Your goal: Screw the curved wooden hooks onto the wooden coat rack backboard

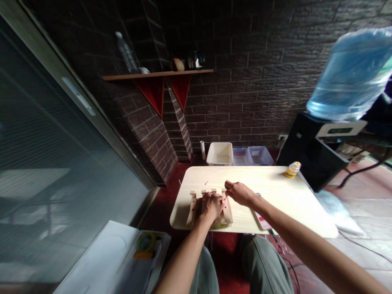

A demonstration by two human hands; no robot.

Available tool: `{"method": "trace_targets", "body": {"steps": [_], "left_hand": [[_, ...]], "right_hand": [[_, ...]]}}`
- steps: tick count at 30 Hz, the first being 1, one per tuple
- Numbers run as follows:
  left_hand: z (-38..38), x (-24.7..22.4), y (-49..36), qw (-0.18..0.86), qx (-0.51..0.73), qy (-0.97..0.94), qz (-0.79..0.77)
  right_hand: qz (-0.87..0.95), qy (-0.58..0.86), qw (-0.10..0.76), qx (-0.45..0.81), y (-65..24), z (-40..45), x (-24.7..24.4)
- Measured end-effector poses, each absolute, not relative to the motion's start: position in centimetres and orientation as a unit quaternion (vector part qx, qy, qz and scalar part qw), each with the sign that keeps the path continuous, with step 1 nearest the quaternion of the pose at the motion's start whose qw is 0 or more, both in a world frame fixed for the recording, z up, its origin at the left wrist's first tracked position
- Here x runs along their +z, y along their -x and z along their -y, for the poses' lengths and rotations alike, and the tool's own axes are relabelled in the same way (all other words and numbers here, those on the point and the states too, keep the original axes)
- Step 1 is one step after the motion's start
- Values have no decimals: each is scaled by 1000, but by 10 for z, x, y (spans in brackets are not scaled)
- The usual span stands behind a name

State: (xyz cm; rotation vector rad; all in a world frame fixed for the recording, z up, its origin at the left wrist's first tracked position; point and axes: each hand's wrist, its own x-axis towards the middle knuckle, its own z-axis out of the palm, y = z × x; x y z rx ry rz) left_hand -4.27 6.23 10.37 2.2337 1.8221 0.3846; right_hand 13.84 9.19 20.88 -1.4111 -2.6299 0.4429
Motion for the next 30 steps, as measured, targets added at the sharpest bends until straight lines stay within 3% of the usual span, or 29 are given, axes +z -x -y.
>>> {"method": "trace_targets", "body": {"steps": [30], "left_hand": [[-63,126,34,125,110,-734,-658]], "right_hand": [[875,468,26,123,-121,-90,216]]}}
